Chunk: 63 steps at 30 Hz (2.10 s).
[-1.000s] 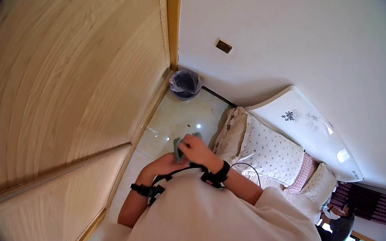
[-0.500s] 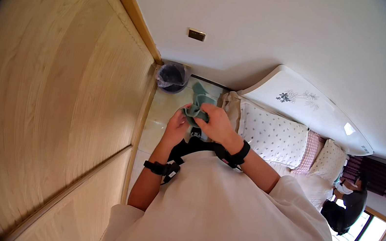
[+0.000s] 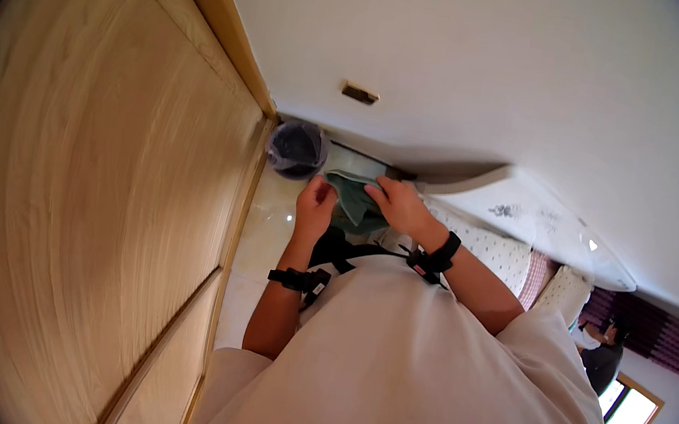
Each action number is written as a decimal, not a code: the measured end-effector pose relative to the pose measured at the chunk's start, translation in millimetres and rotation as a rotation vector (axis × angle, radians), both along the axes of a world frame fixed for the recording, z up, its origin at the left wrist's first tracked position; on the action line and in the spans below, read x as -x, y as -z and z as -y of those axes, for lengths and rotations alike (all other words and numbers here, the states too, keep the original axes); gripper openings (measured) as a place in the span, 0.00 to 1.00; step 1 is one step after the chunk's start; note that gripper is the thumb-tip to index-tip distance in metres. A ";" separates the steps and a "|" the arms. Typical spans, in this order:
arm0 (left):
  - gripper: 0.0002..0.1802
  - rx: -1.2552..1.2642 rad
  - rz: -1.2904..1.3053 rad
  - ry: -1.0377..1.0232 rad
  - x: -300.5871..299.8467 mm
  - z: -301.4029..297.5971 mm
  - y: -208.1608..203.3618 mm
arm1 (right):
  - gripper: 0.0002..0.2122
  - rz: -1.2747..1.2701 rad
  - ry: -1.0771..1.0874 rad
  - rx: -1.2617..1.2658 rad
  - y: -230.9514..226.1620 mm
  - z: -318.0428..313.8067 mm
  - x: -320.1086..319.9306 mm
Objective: Cleaning the sliding doors of a wooden wardrobe using a green cloth.
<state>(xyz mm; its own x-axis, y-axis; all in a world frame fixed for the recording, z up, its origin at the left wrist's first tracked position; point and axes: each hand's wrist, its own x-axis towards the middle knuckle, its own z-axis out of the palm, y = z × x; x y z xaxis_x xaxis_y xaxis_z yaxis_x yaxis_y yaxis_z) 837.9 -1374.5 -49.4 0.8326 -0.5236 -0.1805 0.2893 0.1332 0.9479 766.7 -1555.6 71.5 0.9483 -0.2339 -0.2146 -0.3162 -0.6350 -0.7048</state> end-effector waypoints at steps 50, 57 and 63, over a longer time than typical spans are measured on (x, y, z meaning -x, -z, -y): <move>0.15 -0.084 -0.549 -0.073 -152.7 169.8 30.6 | 0.12 -0.091 0.854 -1.074 155.5 89.4 -123.1; 0.14 -0.066 -0.595 -0.183 -147.0 165.7 48.1 | 0.05 -0.086 0.987 -0.993 167.4 75.2 -138.9; 0.12 -0.019 -0.517 -0.186 -141.3 170.4 51.6 | 0.08 0.054 1.112 -1.042 163.1 65.6 -136.1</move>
<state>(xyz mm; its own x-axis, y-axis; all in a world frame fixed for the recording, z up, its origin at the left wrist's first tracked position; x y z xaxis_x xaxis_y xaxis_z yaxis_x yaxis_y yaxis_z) 979.1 -1544.9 -101.1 0.7113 -0.3682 -0.5987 0.6910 0.2106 0.6914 902.8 -1621.2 -91.6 0.4110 -0.5823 -0.7014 -0.2431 0.6716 -0.7000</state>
